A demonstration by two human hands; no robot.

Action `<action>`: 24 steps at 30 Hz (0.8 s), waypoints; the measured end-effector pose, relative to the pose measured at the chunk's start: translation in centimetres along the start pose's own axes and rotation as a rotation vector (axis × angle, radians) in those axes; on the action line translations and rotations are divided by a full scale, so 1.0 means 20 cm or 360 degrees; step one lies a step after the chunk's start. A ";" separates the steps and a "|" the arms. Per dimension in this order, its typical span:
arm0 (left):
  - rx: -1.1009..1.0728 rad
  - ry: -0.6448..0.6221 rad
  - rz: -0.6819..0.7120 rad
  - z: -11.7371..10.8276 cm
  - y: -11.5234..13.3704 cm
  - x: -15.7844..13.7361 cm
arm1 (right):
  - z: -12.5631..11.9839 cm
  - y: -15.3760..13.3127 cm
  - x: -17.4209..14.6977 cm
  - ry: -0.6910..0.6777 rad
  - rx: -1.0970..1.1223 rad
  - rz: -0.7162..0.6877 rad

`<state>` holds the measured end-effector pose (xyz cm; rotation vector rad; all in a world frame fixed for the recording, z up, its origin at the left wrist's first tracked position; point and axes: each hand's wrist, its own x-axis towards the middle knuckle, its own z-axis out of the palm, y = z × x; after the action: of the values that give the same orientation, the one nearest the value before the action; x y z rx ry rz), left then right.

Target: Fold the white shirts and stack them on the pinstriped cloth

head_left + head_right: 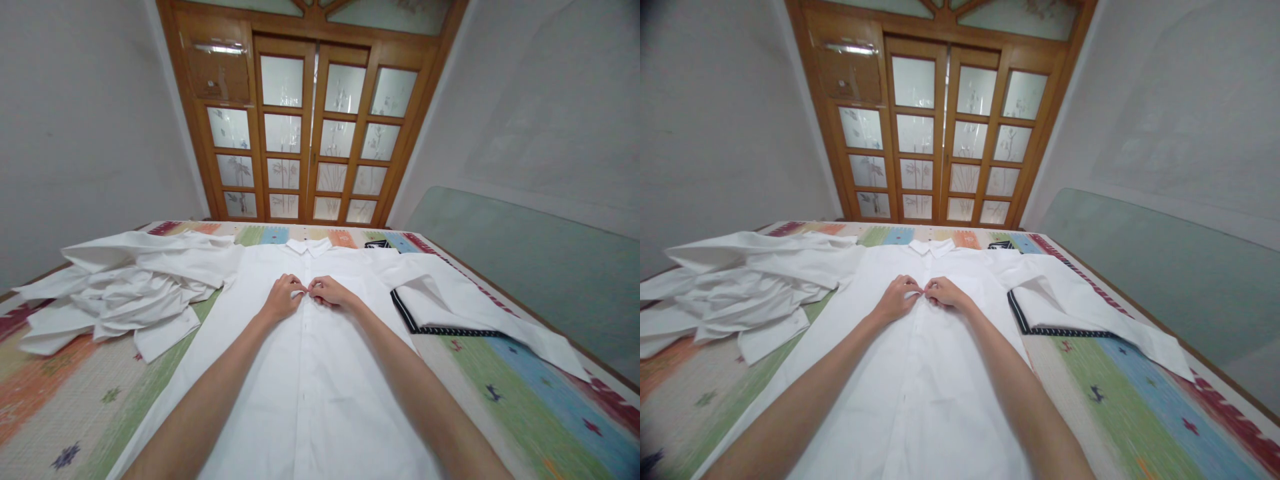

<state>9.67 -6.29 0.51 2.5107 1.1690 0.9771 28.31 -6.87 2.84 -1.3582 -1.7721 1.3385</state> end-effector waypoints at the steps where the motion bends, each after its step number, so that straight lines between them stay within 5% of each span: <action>1: -0.0011 0.0002 0.0011 0.00 0.00 0.00 | 0.00 0.00 0.00 0.0002 0.0006 0.0006; 24: 0.0119 -0.0031 0.0242 -0.01 0.01 -0.02 | -0.01 0.04 0.02 -0.0022 -0.0014 -0.0060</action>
<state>9.54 -6.70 0.62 2.6956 1.0402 0.9585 28.57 -6.36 2.05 -1.3166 -1.8060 1.3241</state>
